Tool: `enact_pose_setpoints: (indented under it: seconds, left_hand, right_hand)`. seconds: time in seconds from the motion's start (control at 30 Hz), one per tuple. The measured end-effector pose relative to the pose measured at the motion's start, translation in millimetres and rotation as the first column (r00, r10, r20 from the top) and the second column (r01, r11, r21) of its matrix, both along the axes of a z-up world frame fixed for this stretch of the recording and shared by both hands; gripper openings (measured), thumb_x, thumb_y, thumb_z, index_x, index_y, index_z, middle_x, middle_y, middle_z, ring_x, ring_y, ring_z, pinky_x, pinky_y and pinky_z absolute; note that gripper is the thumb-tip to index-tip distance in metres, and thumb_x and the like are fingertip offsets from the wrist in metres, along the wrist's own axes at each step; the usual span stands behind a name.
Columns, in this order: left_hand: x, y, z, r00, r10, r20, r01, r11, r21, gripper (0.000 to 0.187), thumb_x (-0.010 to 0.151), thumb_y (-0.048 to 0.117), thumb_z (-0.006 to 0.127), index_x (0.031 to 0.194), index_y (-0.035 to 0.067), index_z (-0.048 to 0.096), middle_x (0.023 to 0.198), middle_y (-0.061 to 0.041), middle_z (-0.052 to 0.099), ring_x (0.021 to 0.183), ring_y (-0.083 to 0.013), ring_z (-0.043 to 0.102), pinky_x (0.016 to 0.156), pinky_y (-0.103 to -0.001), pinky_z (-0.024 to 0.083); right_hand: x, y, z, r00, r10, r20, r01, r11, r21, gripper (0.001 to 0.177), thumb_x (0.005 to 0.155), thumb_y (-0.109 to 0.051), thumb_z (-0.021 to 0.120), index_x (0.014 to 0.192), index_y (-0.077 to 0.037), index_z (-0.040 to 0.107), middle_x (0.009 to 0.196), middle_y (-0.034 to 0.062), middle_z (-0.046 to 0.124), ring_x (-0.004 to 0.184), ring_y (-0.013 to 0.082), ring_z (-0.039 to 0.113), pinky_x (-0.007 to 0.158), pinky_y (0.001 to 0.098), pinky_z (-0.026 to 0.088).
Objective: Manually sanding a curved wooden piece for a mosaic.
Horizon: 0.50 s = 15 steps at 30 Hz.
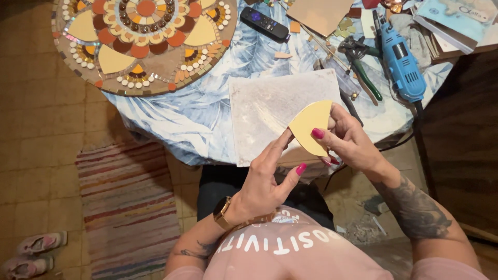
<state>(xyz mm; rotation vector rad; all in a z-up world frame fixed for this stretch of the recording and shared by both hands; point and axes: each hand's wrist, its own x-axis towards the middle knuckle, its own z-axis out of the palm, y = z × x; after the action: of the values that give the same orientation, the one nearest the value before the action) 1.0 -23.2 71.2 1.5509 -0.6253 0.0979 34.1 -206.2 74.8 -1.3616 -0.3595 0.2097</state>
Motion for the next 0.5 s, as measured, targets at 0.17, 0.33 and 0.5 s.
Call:
enact_pose_setpoints:
  seconds: [0.17,0.33,0.5]
  left_hand:
    - [0.0,2.0,1.3,1.0,-0.011,-0.002,0.011,1.0,-0.001,0.055,0.078,0.011,0.057,0.124,-0.009,0.033,0.119,-0.025,0.045,0.112,-0.0352,0.045,0.09,-0.041,0.039]
    - [-0.9,1.5,-0.3,1.0,-0.005,0.005,0.005,1.0,-0.008,0.055,0.078,0.01,0.056,0.124,-0.01,0.032,0.12,-0.025,0.044,0.112,-0.036,0.045,0.09,-0.042,0.039]
    - [-1.5,1.8,-1.8,1.0,0.001,0.001,-0.001,1.0,-0.005,0.056,0.078,0.011,0.056,0.124,-0.011,0.031,0.119,-0.026,0.044,0.111,-0.0364,0.046,0.09,-0.042,0.039]
  right_hand:
    - [-0.3,0.2,-1.0,0.999,-0.018,0.027,0.019,0.999,-0.035,0.021,0.082,-0.003,0.048,0.099,0.004,0.037,0.055,0.0107,0.051,0.029,0.0145,0.05,0.025,0.0197,0.043]
    - [0.5,2.0,-0.5,0.999,-0.008,0.041,0.01,0.999,-0.049,0.021,0.082,-0.003,0.048,0.099,0.003,0.037,0.056,0.0113,0.051,0.029,0.0149,0.051,0.025,0.0203,0.043]
    - [-4.9,9.8,6.3,0.995,-0.059,0.085,0.063,0.997,-0.039,0.02,0.081,0.001,0.047,0.098,0.004,0.037,0.056,0.0121,0.052,0.03,0.0154,0.051,0.026,0.0212,0.044]
